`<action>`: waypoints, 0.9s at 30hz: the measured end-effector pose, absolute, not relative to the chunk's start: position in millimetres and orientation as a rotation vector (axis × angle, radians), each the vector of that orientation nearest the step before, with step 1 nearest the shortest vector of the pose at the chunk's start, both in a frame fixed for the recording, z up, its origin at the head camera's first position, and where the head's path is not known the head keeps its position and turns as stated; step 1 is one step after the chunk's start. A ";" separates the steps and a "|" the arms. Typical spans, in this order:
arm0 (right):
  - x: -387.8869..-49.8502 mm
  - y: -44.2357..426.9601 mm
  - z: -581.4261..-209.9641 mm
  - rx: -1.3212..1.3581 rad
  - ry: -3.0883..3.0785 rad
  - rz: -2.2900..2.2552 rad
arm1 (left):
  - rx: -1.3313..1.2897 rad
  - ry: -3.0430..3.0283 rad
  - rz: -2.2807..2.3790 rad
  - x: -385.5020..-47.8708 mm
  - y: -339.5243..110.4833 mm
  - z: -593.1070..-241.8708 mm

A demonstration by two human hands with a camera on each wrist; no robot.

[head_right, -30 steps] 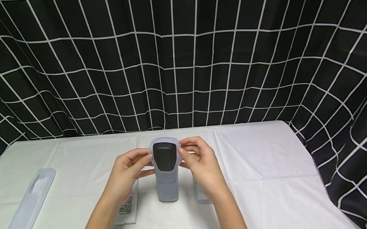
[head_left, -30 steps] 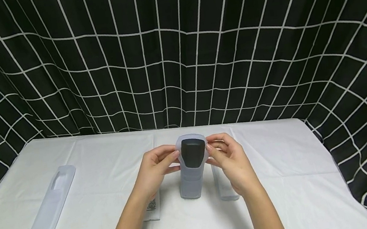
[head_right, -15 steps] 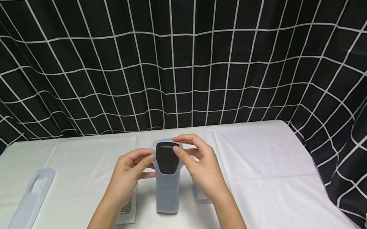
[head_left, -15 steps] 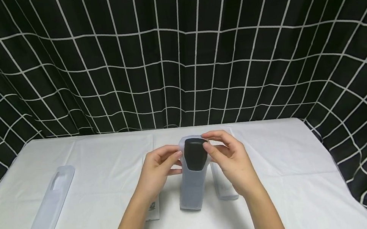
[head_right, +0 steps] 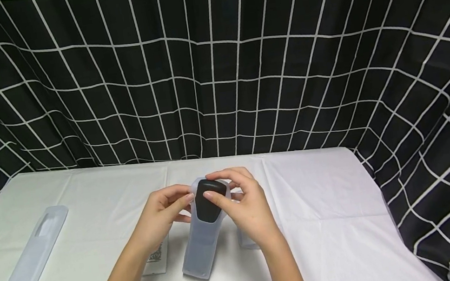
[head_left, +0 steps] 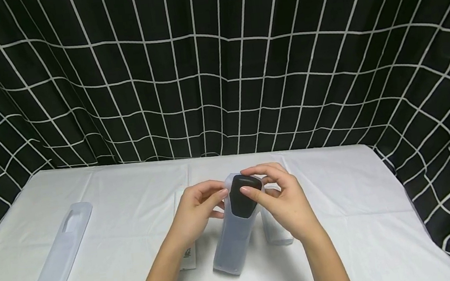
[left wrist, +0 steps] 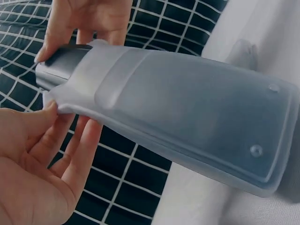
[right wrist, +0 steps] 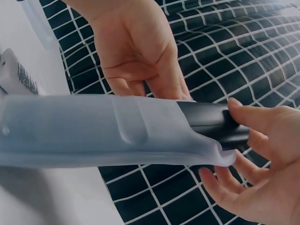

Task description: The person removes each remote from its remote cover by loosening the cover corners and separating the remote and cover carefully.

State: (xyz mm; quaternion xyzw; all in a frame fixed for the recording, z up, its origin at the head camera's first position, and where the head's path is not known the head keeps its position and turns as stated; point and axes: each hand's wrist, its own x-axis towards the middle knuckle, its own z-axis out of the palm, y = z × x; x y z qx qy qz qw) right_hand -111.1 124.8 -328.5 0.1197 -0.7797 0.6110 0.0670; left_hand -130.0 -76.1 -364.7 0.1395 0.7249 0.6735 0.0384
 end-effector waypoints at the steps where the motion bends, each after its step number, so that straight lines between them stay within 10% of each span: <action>1: -111.0 125.5 -328.6 0.362 -2.360 1.808 | 0.430 2.229 2.060 -130.1 -76.1 -364.9; 27: -116.2 143.0 -330.6 0.416 -2.463 1.769 | 0.372 2.198 2.068 -128.1 -70.7 -366.8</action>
